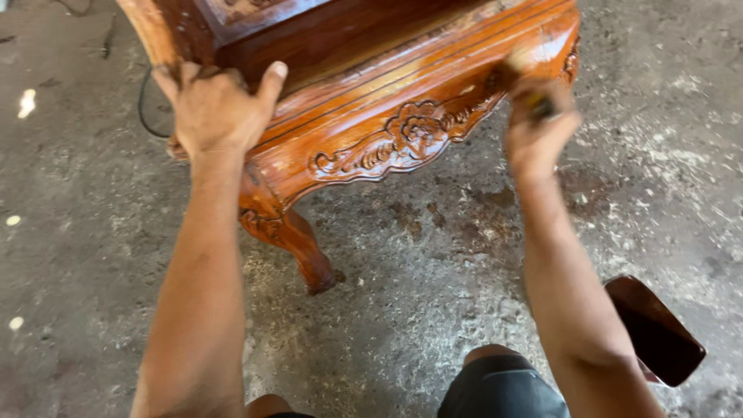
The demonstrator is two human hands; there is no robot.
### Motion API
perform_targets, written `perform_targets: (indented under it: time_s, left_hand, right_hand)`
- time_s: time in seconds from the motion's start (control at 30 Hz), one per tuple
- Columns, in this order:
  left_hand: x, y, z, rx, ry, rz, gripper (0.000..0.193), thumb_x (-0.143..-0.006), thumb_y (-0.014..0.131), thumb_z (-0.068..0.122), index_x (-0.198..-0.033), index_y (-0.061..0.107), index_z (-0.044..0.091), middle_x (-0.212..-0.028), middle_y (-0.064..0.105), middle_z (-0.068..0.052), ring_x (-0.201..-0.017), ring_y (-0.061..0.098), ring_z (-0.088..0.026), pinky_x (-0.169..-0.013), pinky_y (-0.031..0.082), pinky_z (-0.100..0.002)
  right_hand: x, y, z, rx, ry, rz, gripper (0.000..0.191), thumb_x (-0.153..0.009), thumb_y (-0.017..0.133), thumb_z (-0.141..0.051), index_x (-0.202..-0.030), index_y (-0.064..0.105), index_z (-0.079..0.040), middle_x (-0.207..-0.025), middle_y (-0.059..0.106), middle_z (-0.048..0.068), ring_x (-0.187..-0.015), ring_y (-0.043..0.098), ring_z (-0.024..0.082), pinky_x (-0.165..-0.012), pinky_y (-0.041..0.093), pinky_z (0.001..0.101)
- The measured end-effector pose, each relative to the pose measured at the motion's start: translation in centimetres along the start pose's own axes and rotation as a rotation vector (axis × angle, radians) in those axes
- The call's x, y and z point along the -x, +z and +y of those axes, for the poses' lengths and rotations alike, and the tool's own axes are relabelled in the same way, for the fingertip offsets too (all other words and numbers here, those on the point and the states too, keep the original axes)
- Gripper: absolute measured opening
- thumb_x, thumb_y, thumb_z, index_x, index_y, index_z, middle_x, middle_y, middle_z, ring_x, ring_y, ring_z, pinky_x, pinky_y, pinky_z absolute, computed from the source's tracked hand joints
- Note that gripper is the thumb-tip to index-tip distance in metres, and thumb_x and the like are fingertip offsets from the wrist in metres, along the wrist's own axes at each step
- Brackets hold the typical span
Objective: The person kneels on the floor applying wood stain from a can onto a carved wooden bench using a brush, working over the legs, apron, and carved floral details, reloading the brush from the can between sections.
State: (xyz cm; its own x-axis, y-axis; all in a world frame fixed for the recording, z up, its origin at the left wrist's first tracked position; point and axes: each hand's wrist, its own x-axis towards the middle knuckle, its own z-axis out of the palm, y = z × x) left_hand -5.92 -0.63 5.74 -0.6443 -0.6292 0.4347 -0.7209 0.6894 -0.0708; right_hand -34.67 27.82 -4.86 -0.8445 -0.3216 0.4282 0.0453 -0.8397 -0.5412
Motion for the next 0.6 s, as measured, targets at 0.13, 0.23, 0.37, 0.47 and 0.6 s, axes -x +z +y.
perform_targets:
  time_s: [0.13, 0.23, 0.37, 0.47, 0.6]
  left_hand:
    - [0.0, -0.3, 0.3, 0.077, -0.017, 0.041, 0.092, -0.105, 0.038, 0.076, -0.093, 0.078, -0.005, -0.099, 0.073, -0.023, -0.121, 0.054, -0.041, -0.116, 0.011, -0.064]
    - [0.0, -0.2, 0.4, 0.082, -0.014, 0.045, 0.093, -0.104, 0.038, 0.077, -0.09, 0.079, -0.006, -0.1, 0.073, -0.023, -0.12, 0.054, -0.041, -0.115, 0.011, -0.063]
    - [-0.1, -0.2, 0.5, 0.067, -0.035, 0.047, 0.095, -0.102, 0.038, 0.079, -0.09, 0.079, -0.006, -0.099, 0.073, -0.022, -0.119, 0.055, -0.039, -0.117, 0.012, -0.061]
    - [0.0, -0.5, 0.5, 0.07, -0.034, 0.059, 0.096, -0.101, 0.038, 0.08, -0.088, 0.079, -0.005, -0.098, 0.073, -0.022, -0.117, 0.056, -0.039, -0.115, 0.012, -0.061]
    - [0.0, -0.8, 0.4, 0.118, -0.042, -0.013, 0.097, -0.101, 0.034, 0.081, -0.083, 0.08, -0.002, -0.099, 0.073, -0.021, -0.118, 0.055, -0.038, -0.116, 0.01, -0.06]
  right_hand:
    - [7.6, 4.0, 1.9, 1.15, -0.516, -0.629, 0.018, -0.082, 0.073, 0.002, -0.1, 0.072, -0.002, -0.106, 0.074, 0.013, -0.096, 0.071, 0.028, -0.088, 0.057, 0.0369]
    - [7.6, 2.6, 0.1, 1.073, -0.218, -0.416, 0.018, -0.092, 0.064, 0.006, -0.104, 0.075, -0.003, -0.105, 0.077, 0.01, -0.094, 0.073, 0.021, -0.085, 0.058, 0.0338]
    - [7.3, 1.6, 0.6, 1.184, -0.41, -0.249, 0.01, -0.094, 0.07, 0.005, -0.101, 0.071, -0.002, -0.103, 0.074, 0.01, -0.091, 0.073, 0.022, -0.082, 0.061, 0.0358]
    - [11.0, 3.3, 3.3, 1.253, -0.532, -0.641, 0.015, -0.084, 0.069, 0.008, -0.089, 0.067, -0.005, -0.097, 0.073, 0.011, -0.091, 0.073, 0.025, -0.08, 0.063, 0.0375]
    - [11.5, 5.1, 1.7, 1.15, -0.547, -1.013, 0.018, -0.081, 0.076, 0.004, -0.095, 0.07, -0.006, -0.108, 0.076, 0.013, -0.098, 0.074, 0.027, -0.081, 0.065, 0.0334]
